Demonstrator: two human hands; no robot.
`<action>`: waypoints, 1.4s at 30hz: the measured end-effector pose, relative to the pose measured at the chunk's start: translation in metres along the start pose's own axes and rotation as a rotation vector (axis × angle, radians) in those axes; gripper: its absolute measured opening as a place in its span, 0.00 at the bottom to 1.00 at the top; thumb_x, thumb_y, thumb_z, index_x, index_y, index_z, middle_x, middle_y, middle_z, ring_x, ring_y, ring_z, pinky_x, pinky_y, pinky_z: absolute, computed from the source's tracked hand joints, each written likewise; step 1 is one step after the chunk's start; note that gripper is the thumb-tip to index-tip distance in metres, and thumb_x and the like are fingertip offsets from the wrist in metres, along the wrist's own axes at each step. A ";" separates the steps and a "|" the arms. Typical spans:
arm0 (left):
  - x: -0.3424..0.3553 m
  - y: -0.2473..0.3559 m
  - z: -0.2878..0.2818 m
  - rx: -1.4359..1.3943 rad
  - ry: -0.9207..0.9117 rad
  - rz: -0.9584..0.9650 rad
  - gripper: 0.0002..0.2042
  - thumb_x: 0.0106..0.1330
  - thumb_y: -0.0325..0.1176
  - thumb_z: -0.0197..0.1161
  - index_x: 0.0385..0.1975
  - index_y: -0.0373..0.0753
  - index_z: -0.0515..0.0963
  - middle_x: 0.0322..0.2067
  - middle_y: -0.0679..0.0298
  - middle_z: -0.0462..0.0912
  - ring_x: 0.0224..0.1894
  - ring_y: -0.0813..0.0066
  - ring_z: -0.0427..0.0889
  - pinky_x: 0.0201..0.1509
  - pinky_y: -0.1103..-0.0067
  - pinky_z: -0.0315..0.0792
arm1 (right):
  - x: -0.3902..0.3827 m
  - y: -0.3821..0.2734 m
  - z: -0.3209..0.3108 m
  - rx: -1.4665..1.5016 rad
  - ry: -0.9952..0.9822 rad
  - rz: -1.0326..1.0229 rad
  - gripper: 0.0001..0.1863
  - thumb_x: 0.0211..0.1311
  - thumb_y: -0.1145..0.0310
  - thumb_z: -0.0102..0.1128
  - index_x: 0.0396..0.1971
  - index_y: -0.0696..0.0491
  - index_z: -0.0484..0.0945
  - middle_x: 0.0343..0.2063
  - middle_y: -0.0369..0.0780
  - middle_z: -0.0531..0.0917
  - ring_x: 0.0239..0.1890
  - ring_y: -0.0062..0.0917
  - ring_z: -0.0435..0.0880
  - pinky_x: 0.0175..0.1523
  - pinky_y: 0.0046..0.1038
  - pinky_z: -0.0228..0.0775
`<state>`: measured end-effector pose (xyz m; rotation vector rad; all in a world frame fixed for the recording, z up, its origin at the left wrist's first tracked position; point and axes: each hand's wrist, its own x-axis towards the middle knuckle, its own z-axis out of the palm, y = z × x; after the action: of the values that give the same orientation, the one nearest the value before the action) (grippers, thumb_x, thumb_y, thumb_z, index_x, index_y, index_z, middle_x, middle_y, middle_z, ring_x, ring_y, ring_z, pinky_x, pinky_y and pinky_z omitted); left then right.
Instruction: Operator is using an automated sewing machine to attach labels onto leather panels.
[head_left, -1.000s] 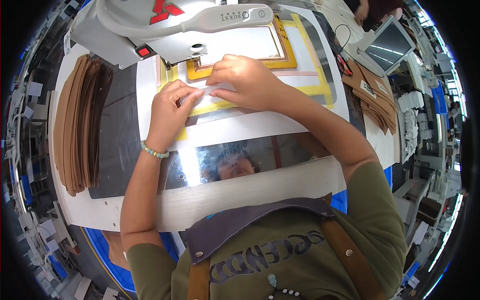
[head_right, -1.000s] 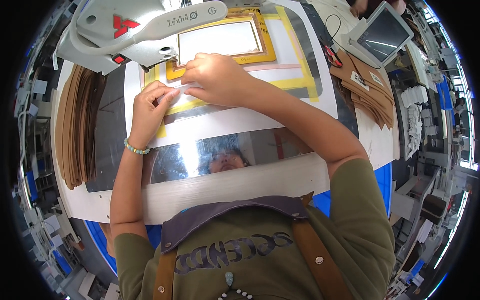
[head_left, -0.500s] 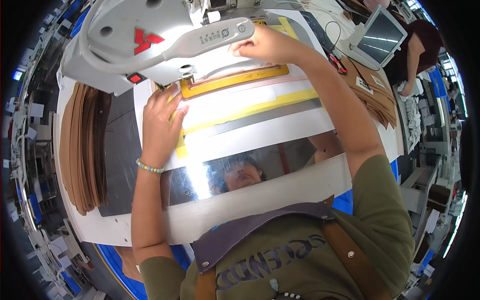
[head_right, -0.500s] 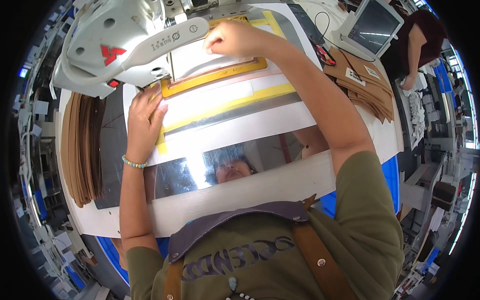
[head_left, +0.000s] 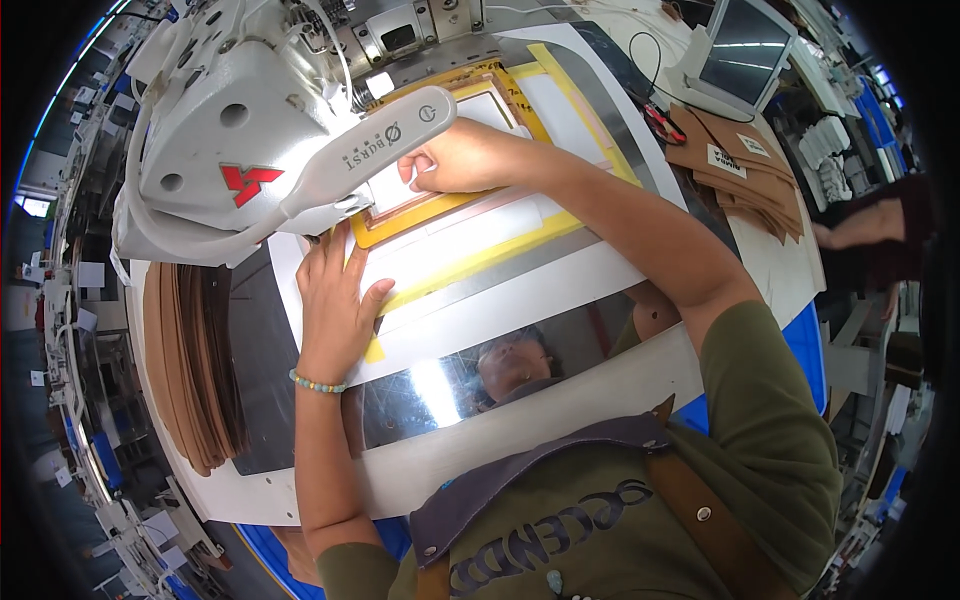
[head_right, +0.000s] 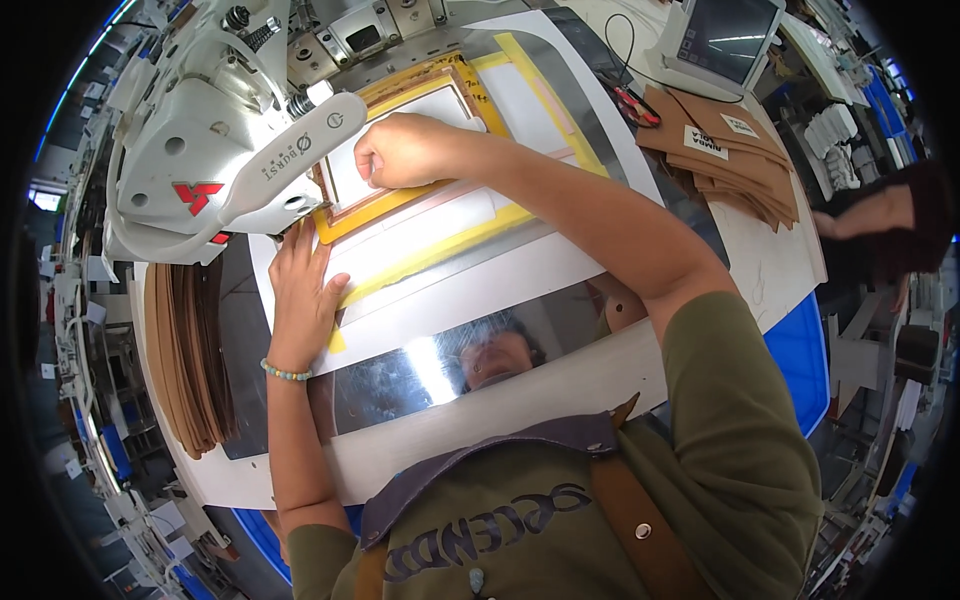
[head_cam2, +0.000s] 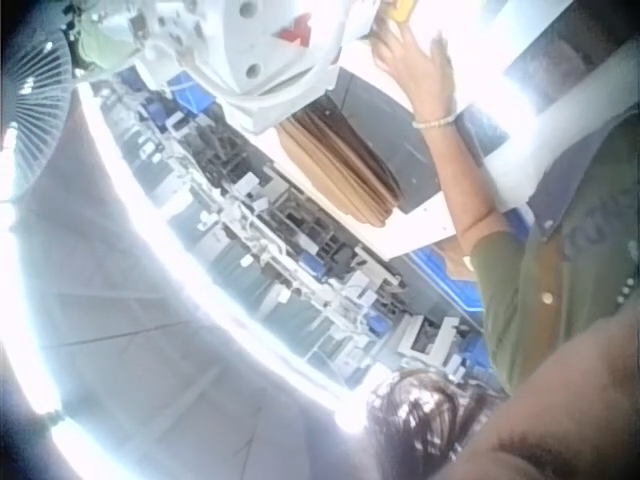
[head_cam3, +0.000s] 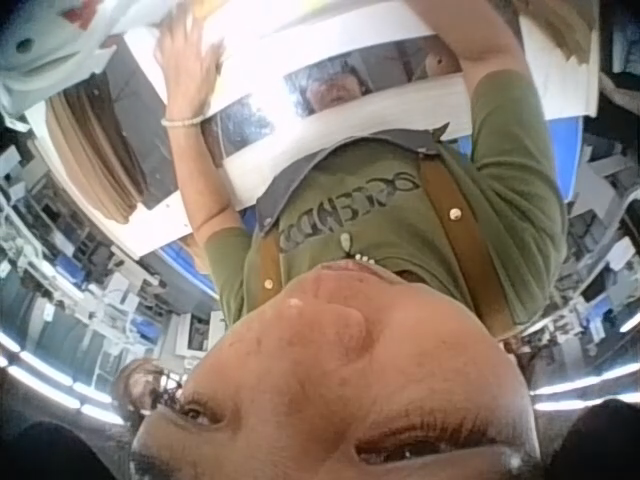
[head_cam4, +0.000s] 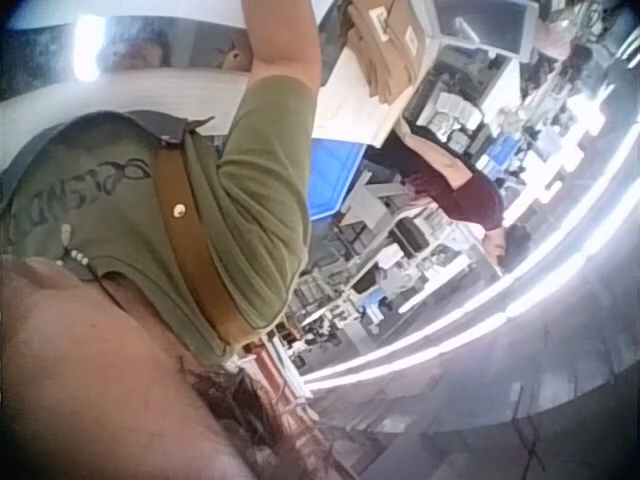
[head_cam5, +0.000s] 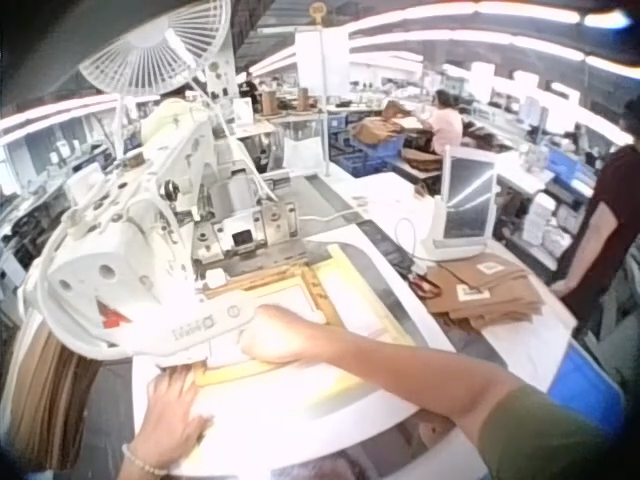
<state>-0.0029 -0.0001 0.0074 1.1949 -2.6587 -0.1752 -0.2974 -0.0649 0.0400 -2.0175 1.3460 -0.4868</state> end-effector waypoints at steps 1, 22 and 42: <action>0.001 0.000 0.000 0.006 0.002 0.001 0.34 0.79 0.57 0.55 0.71 0.34 0.74 0.77 0.44 0.64 0.80 0.44 0.58 0.80 0.53 0.51 | 0.001 0.001 0.001 -0.010 -0.012 0.024 0.09 0.59 0.67 0.70 0.40 0.49 0.90 0.41 0.42 0.92 0.46 0.34 0.90 0.52 0.35 0.81; 0.002 0.001 0.003 0.037 0.020 -0.018 0.32 0.81 0.55 0.53 0.71 0.34 0.75 0.77 0.46 0.65 0.80 0.47 0.58 0.82 0.55 0.49 | -0.042 0.042 -0.082 -0.163 -0.128 0.077 0.03 0.59 0.74 0.73 0.31 0.56 0.91 0.26 0.37 0.89 0.30 0.18 0.85 0.37 0.25 0.74; 0.002 0.003 0.003 0.035 0.046 -0.024 0.30 0.79 0.51 0.56 0.73 0.35 0.73 0.78 0.47 0.64 0.81 0.48 0.57 0.82 0.55 0.49 | -0.034 0.029 -0.073 -0.450 -0.260 0.062 0.06 0.60 0.76 0.64 0.31 0.52 0.89 0.30 0.39 0.87 0.41 0.31 0.85 0.45 0.35 0.75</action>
<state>-0.0069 0.0001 0.0054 1.2274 -2.6191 -0.1048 -0.3762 -0.0644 0.0734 -2.2865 1.4394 0.1216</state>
